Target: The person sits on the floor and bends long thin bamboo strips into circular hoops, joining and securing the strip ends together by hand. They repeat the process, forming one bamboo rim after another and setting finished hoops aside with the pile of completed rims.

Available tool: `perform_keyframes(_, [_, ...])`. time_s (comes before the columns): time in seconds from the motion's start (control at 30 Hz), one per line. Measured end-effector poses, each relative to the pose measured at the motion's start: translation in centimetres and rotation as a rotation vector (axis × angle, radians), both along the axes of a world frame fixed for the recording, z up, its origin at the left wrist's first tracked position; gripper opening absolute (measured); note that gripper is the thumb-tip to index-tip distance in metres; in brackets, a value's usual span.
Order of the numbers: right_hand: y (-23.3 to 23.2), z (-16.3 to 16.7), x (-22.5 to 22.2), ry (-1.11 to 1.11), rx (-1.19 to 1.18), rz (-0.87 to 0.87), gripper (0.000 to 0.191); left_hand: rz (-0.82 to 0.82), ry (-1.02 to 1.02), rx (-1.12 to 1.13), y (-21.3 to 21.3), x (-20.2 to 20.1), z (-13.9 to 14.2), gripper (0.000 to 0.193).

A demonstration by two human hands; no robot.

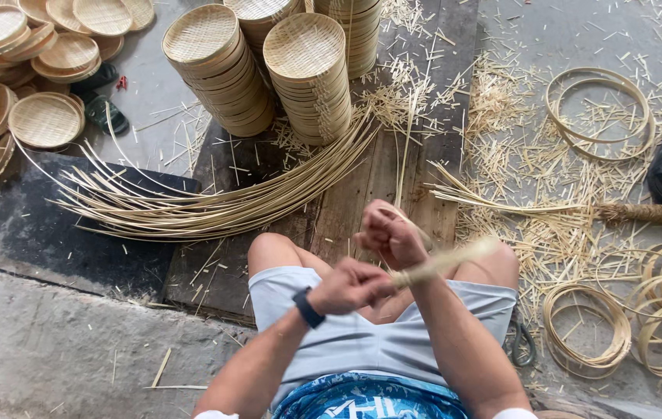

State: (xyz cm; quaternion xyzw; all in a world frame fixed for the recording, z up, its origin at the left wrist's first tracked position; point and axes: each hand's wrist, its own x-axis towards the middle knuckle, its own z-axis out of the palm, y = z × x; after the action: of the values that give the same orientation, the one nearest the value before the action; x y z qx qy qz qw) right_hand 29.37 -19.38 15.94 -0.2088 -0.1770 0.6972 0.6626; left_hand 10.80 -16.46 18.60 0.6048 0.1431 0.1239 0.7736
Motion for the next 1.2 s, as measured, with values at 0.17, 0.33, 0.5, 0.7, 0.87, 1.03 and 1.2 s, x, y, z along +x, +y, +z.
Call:
perform_keyframes(0.17, [0.2, 4.4, 0.0, -0.368, -0.109, 0.016, 0.026, 0.038, -0.024, 0.202, 0.0, 0.3, 1.4, 0.020])
perform_keyframes(0.33, [-2.6, 9.9, -0.9, -1.492, 0.094, -0.205, 0.027, 0.356, 0.129, 0.377, 4.0, -1.5, 1.1, 0.022])
perform_keyframes(0.5, [-2.9, 8.3, -0.9, -1.517, 0.364, -0.300, 0.009, 0.332, 0.010, 0.637, 3.4, -0.2, -1.9, 0.018])
perform_keyframes(0.7, [-2.3, 0.3, -2.3, -0.327, -0.072, -0.093, 0.012, 0.731, -0.035, -0.095, 3.1, -1.7, -2.7, 0.035])
perform_keyframes(0.87, [-0.3, -3.6, -6.6, 0.072, -0.145, -0.061, 0.024, 0.905, 0.046, 0.107, 1.7, -1.9, -0.5, 0.023])
perform_keyframes(1.03, [1.5, -4.4, -11.5, 0.187, -0.259, -0.006, 0.037, 1.121, 0.266, 0.932, 1.8, -2.9, 2.2, 0.030])
perform_keyframes(1.2, [3.1, -5.0, -12.1, 0.297, -0.206, 0.144, 0.027, 1.049, 0.286, 1.172, 2.5, -5.5, 1.9, 0.026])
